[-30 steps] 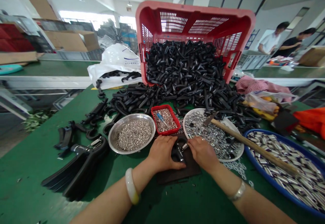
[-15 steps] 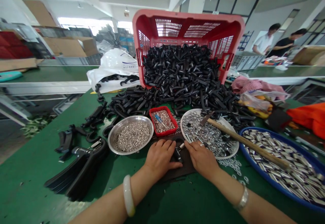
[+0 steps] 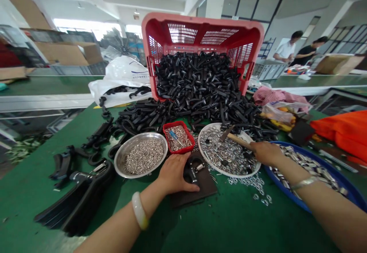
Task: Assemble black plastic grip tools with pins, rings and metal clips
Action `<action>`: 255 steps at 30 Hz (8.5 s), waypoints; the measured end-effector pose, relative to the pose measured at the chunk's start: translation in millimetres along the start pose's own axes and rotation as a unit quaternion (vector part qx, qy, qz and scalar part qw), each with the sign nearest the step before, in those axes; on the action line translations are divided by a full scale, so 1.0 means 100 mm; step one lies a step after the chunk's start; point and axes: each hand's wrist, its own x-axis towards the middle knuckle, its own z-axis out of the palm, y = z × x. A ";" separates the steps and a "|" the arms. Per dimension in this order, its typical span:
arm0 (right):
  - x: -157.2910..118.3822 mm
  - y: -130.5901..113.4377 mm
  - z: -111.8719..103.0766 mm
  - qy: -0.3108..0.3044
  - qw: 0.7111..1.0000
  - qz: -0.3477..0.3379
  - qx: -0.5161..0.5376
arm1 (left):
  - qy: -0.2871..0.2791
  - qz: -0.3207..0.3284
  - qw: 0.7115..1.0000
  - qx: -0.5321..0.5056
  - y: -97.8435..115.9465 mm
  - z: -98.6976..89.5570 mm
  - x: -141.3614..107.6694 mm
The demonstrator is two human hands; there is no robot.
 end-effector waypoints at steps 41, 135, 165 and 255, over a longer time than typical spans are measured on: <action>-0.50 -1.30 0.23 0.148 0.877 -0.383 0.248 | -0.032 -0.037 0.998 -0.026 0.20 -0.32 -0.08; -0.46 -2.02 0.52 0.056 0.685 -0.006 0.726 | 0.058 -0.261 0.952 -0.151 -0.12 0.06 0.04; 0.38 -3.10 -0.08 0.006 0.956 -0.279 0.092 | -0.055 -0.334 0.936 0.098 -0.81 -0.62 -0.19; -0.53 -2.05 0.20 0.172 0.810 -0.234 0.510 | -0.022 -0.251 0.716 -0.650 0.06 -0.18 -0.04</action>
